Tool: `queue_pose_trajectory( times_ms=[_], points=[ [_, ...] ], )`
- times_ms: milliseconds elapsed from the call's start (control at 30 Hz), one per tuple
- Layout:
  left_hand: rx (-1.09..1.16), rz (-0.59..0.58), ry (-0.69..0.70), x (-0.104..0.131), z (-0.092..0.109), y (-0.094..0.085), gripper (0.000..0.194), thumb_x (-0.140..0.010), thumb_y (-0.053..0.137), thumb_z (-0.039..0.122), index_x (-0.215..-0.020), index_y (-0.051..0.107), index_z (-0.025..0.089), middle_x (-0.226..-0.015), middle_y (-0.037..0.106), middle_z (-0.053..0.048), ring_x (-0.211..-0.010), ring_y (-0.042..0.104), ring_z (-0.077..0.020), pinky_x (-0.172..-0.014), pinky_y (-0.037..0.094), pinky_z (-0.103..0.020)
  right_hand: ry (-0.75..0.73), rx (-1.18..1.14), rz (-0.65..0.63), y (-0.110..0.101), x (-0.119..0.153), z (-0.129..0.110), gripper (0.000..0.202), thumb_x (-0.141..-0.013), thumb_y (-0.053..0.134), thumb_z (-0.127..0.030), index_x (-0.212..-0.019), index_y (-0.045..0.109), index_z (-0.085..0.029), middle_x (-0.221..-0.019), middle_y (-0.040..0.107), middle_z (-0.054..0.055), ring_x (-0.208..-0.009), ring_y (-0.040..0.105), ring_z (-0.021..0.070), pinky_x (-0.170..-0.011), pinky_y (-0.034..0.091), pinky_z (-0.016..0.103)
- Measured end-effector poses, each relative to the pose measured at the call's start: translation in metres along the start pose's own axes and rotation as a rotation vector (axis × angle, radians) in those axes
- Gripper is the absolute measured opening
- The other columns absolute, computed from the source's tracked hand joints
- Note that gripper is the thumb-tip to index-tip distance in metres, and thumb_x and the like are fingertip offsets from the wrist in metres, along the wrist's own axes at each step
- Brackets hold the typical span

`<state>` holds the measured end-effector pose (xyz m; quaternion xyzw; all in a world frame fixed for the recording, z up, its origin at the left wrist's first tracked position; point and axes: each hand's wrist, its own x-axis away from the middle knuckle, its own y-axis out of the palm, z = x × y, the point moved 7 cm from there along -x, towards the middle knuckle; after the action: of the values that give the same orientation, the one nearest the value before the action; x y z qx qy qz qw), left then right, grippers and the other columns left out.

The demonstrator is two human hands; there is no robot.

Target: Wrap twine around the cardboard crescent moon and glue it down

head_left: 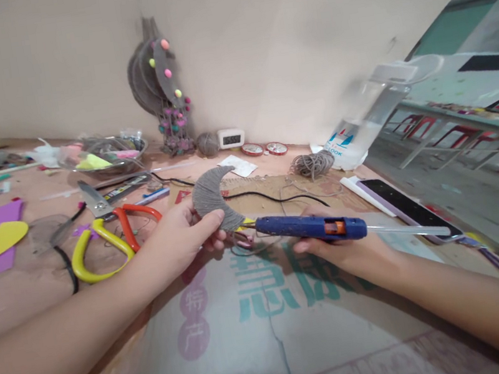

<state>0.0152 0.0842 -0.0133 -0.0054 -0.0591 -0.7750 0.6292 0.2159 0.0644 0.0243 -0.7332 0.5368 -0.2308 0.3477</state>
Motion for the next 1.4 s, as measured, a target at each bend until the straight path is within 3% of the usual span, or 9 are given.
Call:
queue_pose_trajectory(
  times_ms=[333, 600, 800, 1167, 1300, 1400],
  points=[
    [-0.004, 0.001, -0.012, 0.0, 0.0, 0.0, 0.019, -0.074, 0.061, 0.033, -0.076, 0.051, 0.017, -0.056, 0.056, 0.004, -0.045, 0.053, -0.0083, -0.048, 0.044, -0.022, 0.005, -0.043, 0.011, -0.001, 0.001, -0.003, 0.027, -0.071, 0.064, -0.042, -0.066, 0.05, -0.02, -0.058, 0.049, -0.003, -0.054, 0.048, 0.0124, -0.049, 0.037, 0.024],
    [-0.005, -0.009, -0.01, -0.001, -0.001, 0.0, 0.019, -0.073, 0.062, 0.033, -0.076, 0.051, 0.017, -0.056, 0.056, 0.004, -0.045, 0.053, -0.0086, -0.047, 0.044, -0.021, -0.08, -0.021, 0.037, 0.001, 0.002, -0.003, 0.027, -0.071, 0.065, -0.044, -0.067, 0.052, -0.02, -0.059, 0.051, -0.003, -0.054, 0.048, 0.0116, -0.048, 0.035, 0.023],
    [0.015, 0.006, -0.003, 0.0, 0.0, 0.0, 0.019, -0.073, 0.062, 0.033, -0.074, 0.051, 0.017, -0.055, 0.056, 0.004, -0.044, 0.052, -0.0082, -0.047, 0.044, -0.022, -0.021, 0.012, 0.016, -0.002, 0.0, -0.001, 0.027, -0.072, 0.062, -0.046, -0.067, 0.052, -0.021, -0.058, 0.051, -0.002, -0.055, 0.05, 0.0137, -0.049, 0.039, 0.024],
    [-0.024, 0.005, -0.002, 0.002, 0.003, 0.001, 0.018, -0.075, 0.06, 0.032, -0.075, 0.05, 0.017, -0.056, 0.055, 0.005, -0.046, 0.051, -0.0069, -0.046, 0.043, -0.019, 0.023, 0.033, 0.085, -0.005, -0.002, 0.006, 0.029, -0.071, 0.061, -0.049, -0.069, 0.053, -0.021, -0.062, 0.055, -0.001, -0.059, 0.054, 0.0159, -0.053, 0.042, 0.026],
    [-0.042, -0.008, 0.001, 0.002, 0.003, 0.002, 0.018, -0.076, 0.059, 0.032, -0.074, 0.05, 0.017, -0.054, 0.054, 0.005, -0.046, 0.05, -0.0067, -0.046, 0.041, -0.018, -0.004, 0.033, 0.129, -0.013, -0.007, 0.007, 0.026, -0.074, 0.059, -0.047, -0.075, 0.058, -0.022, -0.069, 0.061, 0.001, -0.066, 0.058, 0.0186, -0.056, 0.045, 0.028],
    [-0.034, -0.016, 0.001, 0.001, 0.003, 0.003, 0.019, -0.075, 0.06, 0.033, -0.073, 0.051, 0.016, -0.054, 0.054, 0.005, -0.047, 0.05, -0.0063, -0.047, 0.041, -0.018, -0.024, 0.09, 0.198, -0.028, -0.008, 0.007, 0.029, -0.079, 0.052, -0.046, -0.067, 0.059, -0.02, -0.066, 0.06, 0.002, -0.064, 0.057, 0.0179, -0.057, 0.044, 0.028]
  ],
)
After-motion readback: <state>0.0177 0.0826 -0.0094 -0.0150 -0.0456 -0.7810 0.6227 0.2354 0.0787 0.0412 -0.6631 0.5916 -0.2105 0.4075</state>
